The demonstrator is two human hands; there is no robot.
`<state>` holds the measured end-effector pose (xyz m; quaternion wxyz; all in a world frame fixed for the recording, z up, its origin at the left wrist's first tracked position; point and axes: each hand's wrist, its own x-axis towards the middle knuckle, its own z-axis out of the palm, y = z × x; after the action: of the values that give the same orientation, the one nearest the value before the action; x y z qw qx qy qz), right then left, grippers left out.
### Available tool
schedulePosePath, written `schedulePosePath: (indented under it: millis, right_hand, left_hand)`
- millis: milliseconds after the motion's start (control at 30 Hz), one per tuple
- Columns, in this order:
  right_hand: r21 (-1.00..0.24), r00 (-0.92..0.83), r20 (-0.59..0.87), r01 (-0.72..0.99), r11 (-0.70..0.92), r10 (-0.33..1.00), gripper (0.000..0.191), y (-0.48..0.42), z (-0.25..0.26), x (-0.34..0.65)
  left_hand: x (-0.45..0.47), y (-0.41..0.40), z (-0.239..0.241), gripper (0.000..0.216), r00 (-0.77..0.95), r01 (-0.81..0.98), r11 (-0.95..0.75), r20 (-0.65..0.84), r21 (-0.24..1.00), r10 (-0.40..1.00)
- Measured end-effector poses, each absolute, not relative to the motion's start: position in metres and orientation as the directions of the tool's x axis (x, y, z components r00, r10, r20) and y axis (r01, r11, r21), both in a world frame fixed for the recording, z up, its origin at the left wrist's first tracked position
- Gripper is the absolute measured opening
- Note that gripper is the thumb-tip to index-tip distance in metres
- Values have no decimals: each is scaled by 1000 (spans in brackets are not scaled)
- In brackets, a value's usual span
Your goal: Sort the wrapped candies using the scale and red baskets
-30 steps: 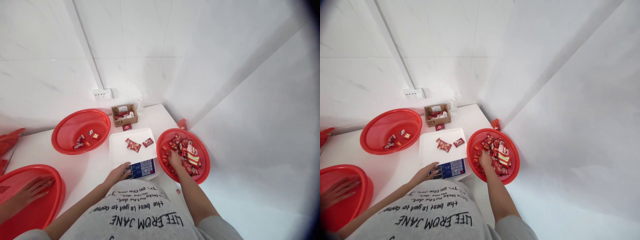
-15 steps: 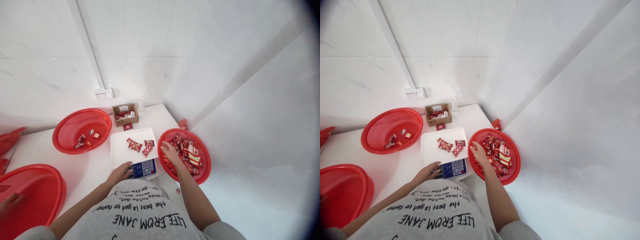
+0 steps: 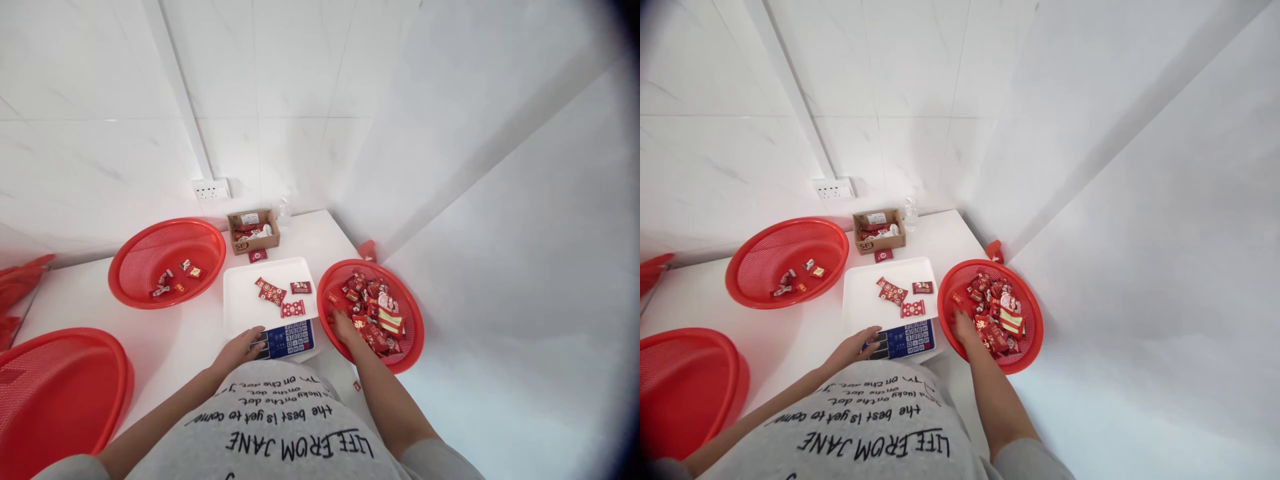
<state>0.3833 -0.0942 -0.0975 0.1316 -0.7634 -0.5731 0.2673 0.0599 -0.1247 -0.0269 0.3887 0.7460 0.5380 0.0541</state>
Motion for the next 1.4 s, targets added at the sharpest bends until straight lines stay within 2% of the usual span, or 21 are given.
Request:
schedulePosePath:
  millis: [100, 267, 400, 467, 533, 667, 767, 867, 967, 1033, 1133, 1233, 1400]
  right_hand:
    - [-528, 218, -241, 788, -316, 946, 33, -93, -94, 385]
    - [-603, 307, -113, 735, -311, 945, 38, -83, -64, 383]
    - [-820, 229, -29, 552, -154, 973, 41, -70, -28, 366]
    - [-873, 156, -1, 481, -77, 988, 44, -66, -14, 354]
    - [-850, 118, 20, 524, -45, 993, 44, -67, -9, 345]
    - [-692, 111, 3, 718, -78, 994, 45, -87, -20, 340]
    - [-602, 120, -112, 782, -164, 986, 52, -111, -38, 344]
    - [-522, 97, -267, 822, -228, 959, 56, -130, -52, 346]
    - [-427, 103, -395, 860, -281, 913, 54, -140, -57, 344]
    - [-388, 117, -423, 872, -297, 898, 53, -140, -57, 343]
    - [-383, 117, -414, 877, -289, 903, 52, -138, -53, 341]
    - [-385, 112, -410, 878, -284, 905, 52, -138, -49, 341]
    - [-386, 122, -419, 873, -298, 900, 52, -139, -45, 340]
  left_hand:
    - [60, -125, -28, 39, 415, 754, -116, -331, 647, 848]
    - [59, -125, -31, 39, 422, 748, -121, -327, 652, 846]
    - [60, -123, -36, 39, 439, 737, -135, -318, 662, 841]
    - [62, -122, -37, 39, 446, 737, -148, -310, 659, 840]
    - [63, -120, -37, 39, 441, 738, -156, -294, 657, 848]
    - [65, -117, -31, 39, 432, 744, -171, -270, 646, 861]
    - [67, -114, -26, 37, 429, 759, -217, -220, 614, 876]
    - [73, -106, -22, 37, 455, 751, -326, -91, 574, 886]
    - [88, -91, -22, 50, 511, 748, -444, -2, 494, 859]
    - [100, -79, -24, 66, 514, 779, -455, -23, 431, 858]
    - [118, -60, -31, 81, 474, 839, -399, -134, 370, 871]
    - [126, -43, -39, 82, 467, 858, -378, -223, 348, 856]
    - [129, -15, -45, 79, 501, 837, -425, -171, 343, 849]
